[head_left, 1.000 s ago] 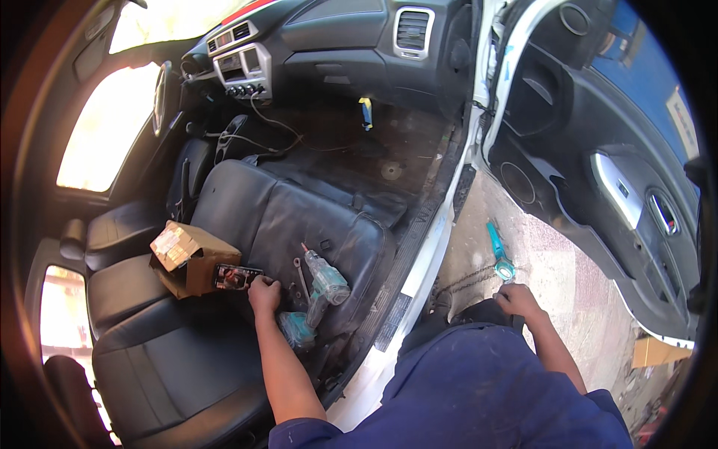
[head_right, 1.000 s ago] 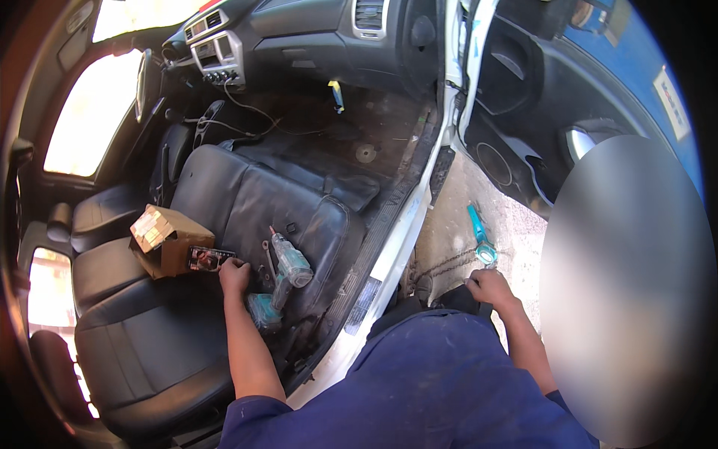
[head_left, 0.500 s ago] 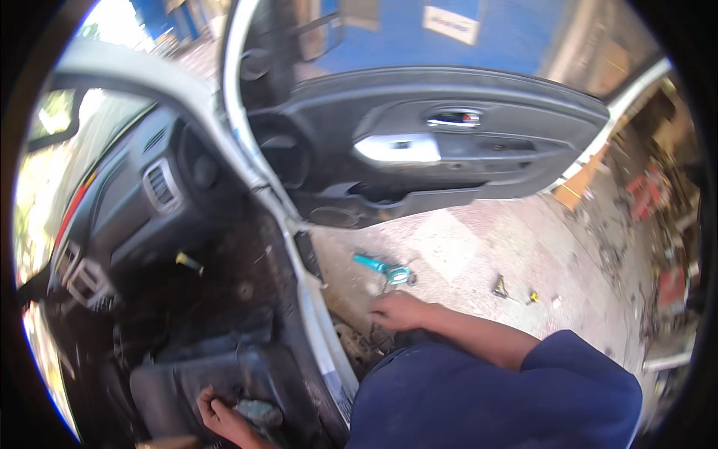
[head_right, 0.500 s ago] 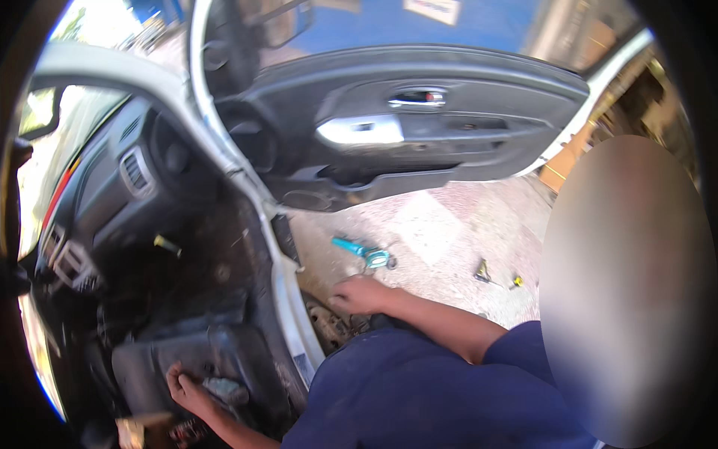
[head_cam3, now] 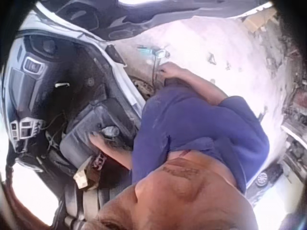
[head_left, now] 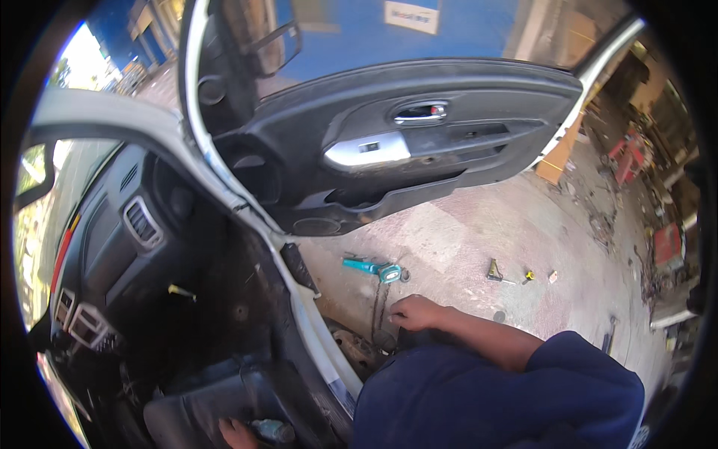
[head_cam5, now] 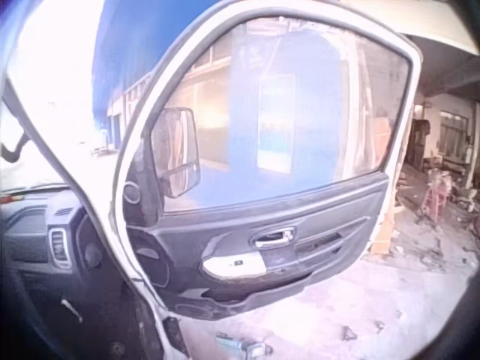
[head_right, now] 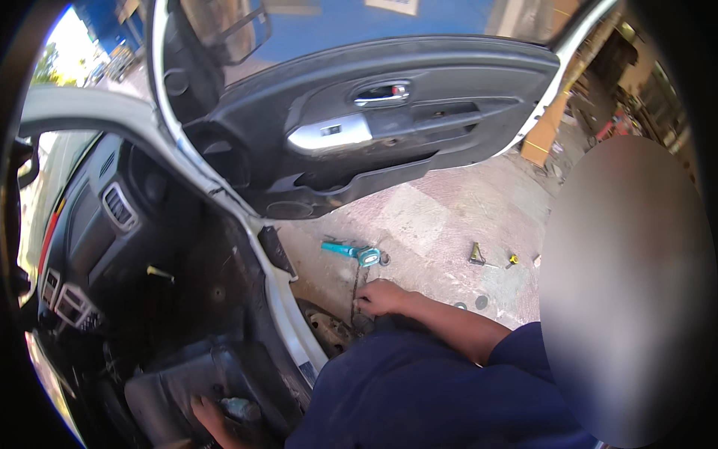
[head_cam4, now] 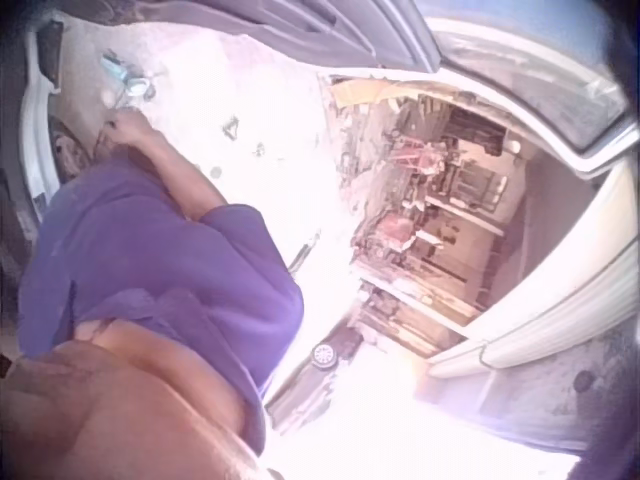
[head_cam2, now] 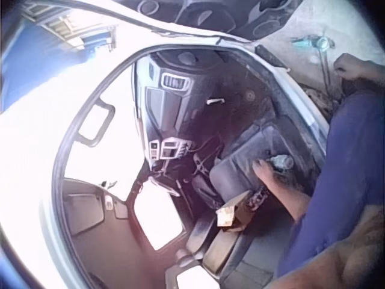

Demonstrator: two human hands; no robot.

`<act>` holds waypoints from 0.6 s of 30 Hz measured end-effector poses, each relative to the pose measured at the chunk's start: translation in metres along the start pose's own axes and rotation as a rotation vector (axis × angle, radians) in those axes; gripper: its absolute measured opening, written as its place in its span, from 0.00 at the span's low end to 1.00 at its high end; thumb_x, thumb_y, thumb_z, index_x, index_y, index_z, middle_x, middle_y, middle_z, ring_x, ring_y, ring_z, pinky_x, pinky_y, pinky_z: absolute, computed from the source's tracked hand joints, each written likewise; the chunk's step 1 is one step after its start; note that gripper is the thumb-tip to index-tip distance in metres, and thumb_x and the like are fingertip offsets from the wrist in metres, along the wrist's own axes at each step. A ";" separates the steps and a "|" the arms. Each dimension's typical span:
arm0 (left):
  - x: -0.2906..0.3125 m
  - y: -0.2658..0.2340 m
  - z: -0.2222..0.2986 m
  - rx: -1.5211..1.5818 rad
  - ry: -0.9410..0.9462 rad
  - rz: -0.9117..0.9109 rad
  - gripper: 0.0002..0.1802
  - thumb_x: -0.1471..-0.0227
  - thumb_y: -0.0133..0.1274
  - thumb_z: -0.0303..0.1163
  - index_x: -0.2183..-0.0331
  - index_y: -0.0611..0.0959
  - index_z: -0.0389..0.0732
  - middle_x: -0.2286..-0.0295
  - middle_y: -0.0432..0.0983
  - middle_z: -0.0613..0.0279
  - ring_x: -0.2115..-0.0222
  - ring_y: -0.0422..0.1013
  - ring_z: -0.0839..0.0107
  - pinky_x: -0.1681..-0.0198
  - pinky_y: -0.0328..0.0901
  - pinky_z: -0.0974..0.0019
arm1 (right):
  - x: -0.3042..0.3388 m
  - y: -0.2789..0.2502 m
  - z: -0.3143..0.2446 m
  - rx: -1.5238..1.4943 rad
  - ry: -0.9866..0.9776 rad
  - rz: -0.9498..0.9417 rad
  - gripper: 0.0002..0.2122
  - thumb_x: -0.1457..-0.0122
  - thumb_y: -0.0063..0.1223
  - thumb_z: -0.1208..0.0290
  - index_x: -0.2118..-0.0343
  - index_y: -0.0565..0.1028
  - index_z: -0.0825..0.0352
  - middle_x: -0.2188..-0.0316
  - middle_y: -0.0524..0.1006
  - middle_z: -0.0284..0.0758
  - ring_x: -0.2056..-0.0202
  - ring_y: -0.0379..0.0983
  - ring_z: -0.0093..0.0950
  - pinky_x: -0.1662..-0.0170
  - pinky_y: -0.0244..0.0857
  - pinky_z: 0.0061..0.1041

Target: The person installs a car door panel by aligning it with the door frame and securing it with screws using a power drill. They also attach a control panel and handle to the door panel.

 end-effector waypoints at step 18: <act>0.011 -0.021 0.079 -0.016 -0.240 -0.393 0.13 0.40 0.67 0.34 0.61 0.90 0.33 0.60 0.83 0.40 0.57 0.80 0.38 0.51 0.74 0.44 | -0.036 0.030 -0.004 0.066 -0.141 -0.118 0.15 0.33 0.59 0.56 0.64 0.84 0.66 0.64 0.85 0.52 0.59 0.83 0.57 0.54 0.77 0.56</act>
Point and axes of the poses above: each hand's wrist, its own x-axis away from the middle knuckle, its own y-axis out of the palm, z = x × y, the point moved 5 cm from there along -x, towards the middle knuckle
